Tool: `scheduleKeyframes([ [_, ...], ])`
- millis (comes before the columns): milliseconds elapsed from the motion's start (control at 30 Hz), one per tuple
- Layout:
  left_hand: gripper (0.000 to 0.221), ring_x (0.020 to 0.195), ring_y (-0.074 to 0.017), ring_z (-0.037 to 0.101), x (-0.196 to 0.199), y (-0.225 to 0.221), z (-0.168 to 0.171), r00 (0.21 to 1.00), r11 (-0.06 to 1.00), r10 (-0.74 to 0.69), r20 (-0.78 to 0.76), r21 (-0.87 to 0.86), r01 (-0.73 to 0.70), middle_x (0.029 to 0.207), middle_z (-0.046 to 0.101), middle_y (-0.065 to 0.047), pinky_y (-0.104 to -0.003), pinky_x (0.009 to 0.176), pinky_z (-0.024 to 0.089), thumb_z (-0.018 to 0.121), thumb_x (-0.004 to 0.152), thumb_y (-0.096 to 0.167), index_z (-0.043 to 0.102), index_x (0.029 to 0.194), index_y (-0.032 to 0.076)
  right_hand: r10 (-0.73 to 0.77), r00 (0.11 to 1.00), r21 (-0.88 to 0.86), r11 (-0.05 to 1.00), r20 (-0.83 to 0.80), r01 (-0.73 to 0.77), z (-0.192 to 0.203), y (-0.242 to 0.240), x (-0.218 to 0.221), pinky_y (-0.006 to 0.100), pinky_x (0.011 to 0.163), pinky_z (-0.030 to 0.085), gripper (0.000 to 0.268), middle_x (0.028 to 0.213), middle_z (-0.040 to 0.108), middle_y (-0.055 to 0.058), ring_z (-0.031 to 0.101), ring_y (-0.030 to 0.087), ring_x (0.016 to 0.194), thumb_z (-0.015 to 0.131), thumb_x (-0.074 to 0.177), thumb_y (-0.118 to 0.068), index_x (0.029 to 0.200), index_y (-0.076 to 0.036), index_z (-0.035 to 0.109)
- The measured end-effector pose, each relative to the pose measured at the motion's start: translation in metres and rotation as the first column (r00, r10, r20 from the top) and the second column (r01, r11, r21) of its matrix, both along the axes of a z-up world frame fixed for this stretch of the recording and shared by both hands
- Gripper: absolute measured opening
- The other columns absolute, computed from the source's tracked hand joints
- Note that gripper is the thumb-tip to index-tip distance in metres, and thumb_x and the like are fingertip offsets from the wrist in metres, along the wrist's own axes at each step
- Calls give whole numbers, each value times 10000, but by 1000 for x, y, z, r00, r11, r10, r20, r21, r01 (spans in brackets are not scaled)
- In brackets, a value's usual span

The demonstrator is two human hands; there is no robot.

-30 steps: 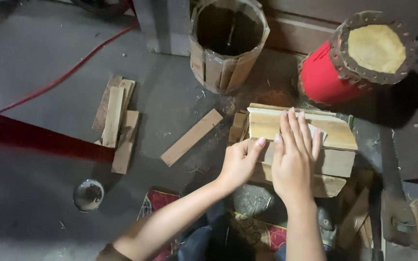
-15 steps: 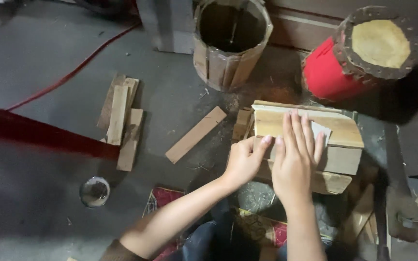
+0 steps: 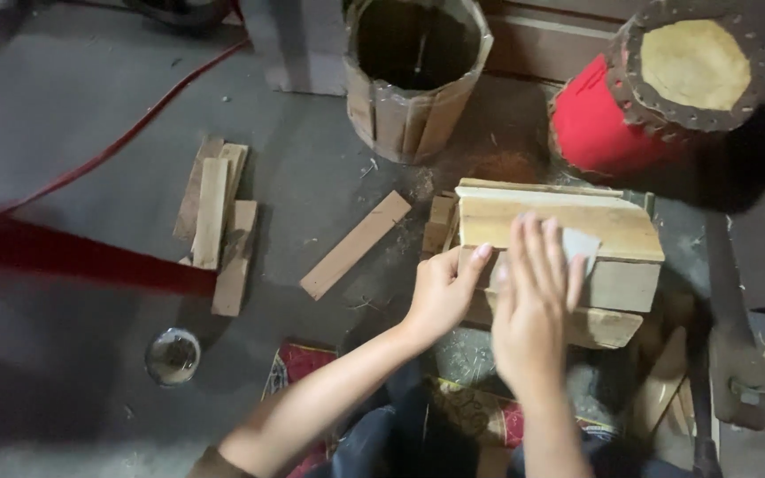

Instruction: The person sands the exterior of a wooden drum shell and then uses a long blade to shave thin strips of wood.

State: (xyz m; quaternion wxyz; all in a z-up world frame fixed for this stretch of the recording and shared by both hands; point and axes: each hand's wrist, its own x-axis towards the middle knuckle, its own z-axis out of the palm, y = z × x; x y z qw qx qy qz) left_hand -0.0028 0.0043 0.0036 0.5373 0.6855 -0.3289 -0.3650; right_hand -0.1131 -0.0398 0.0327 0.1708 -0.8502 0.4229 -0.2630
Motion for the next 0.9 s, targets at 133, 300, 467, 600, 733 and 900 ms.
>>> scheduleKeyframes([
  [133, 435, 618, -134, 543, -3, -3, -2, 999, 999, 36, 17, -39, -35, 605, 638, -100, -328, 596, 493, 612, 1001, 356, 688, 747, 11, 41, 999, -47, 998, -9, -42, -4, -3, -2, 532, 1262, 64, 546, 1657, 378, 121, 268, 299, 1565, 468, 1021, -119, 1563, -67, 426],
  [300, 444, 750, -143, 597, -2, -7, -2, 1000, 1000, 7, 7, -14, -7, 654, 700, -170, -406, 715, 529, 609, 1017, 362, 719, 767, 12, -44, 999, -148, 988, -2, 43, -11, -34, 1, 508, 1246, 118, 449, 1625, 440, 98, 335, 274, 1532, 475, 1095, -183, 1534, -94, 499],
  [467, 523, 613, -132, 489, -1, -5, 0, 1000, 999, -8, 19, 48, 7, 505, 545, 0, -336, 595, 466, 587, 1039, 375, 601, 609, 75, -28, 1000, -51, 998, 10, 28, -2, 1, -4, 495, 1252, 59, 503, 1656, 370, 98, 260, 268, 1557, 468, 1060, -182, 1555, -96, 450],
  [600, 521, 619, -153, 477, -4, -10, -2, 1000, 999, 20, 23, 38, -20, 509, 501, -19, -348, 582, 431, 616, 1030, 346, 587, 606, 47, -31, 999, -82, 996, -9, 31, -3, -19, -1, 521, 1248, 109, 484, 1634, 411, 109, 300, 287, 1545, 496, 1061, -181, 1537, -92, 482],
  [733, 540, 592, -128, 439, -2, -15, -3, 1000, 1000, 21, 20, 15, -22, 503, 469, 26, -310, 566, 403, 599, 1046, 365, 548, 581, 94, -26, 1000, -120, 992, -9, 24, -1, -25, -3, 502, 1257, 105, 465, 1604, 457, 106, 320, 268, 1535, 518, 1061, -187, 1518, -102, 513],
  [900, 550, 565, -117, 403, 0, -17, 4, 999, 999, 37, 2, 24, -37, 472, 445, 40, -301, 546, 381, 606, 1042, 365, 537, 560, 109, 12, 1000, -66, 998, -28, -14, -2, -7, -16, 468, 1262, 82, 479, 1628, 421, 65, 274, 233, 1550, 517, 1027, -143, 1505, -130, 521],
])
